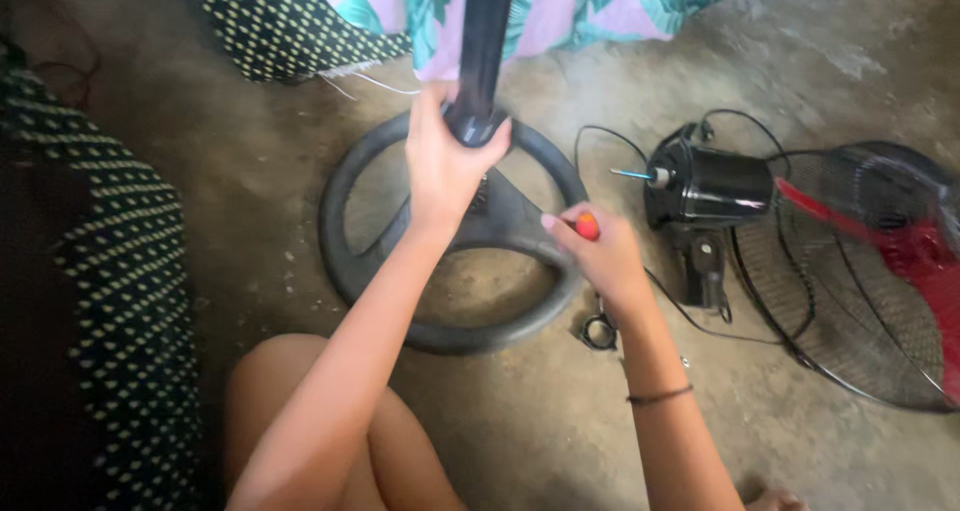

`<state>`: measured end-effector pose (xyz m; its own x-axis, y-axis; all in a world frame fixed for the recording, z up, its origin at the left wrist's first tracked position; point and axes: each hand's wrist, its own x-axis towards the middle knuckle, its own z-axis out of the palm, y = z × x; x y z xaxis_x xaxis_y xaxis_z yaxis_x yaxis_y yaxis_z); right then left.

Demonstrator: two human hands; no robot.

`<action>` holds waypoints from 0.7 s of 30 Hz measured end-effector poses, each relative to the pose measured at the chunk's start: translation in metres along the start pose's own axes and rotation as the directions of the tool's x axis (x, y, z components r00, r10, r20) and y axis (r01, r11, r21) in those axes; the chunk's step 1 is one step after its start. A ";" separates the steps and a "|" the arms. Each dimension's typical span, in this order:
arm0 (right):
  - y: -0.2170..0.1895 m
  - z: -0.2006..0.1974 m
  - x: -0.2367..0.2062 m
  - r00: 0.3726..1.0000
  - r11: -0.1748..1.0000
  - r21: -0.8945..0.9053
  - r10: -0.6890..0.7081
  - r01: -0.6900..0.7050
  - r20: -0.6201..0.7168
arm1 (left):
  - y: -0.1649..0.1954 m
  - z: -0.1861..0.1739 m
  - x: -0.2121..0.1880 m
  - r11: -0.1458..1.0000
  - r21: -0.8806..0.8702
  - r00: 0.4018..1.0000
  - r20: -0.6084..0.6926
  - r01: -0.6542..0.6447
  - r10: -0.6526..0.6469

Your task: The person sits on the floor and uses a screwdriver to unscrew and remove bolts from the base of a pedestal fan, separating the pole from the round base and removing a mounting bracket, then works on the screws and parts laid out on the floor.

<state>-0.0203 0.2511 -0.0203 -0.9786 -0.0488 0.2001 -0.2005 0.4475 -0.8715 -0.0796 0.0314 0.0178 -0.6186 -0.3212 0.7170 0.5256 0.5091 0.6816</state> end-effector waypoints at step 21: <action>-0.091 0.022 0.160 0.863 0.877 0.433 -0.371 0.206 0.342 | -0.051 0.006 -0.112 0.665 -0.452 0.569 -0.348 0.594 -0.745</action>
<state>-0.1594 0.1829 0.0812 -0.7862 -0.5139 0.3431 -0.3976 -0.0043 -0.9175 -0.0404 0.0460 -0.0981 -0.5401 -0.8402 -0.0486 0.2464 -0.2130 0.9455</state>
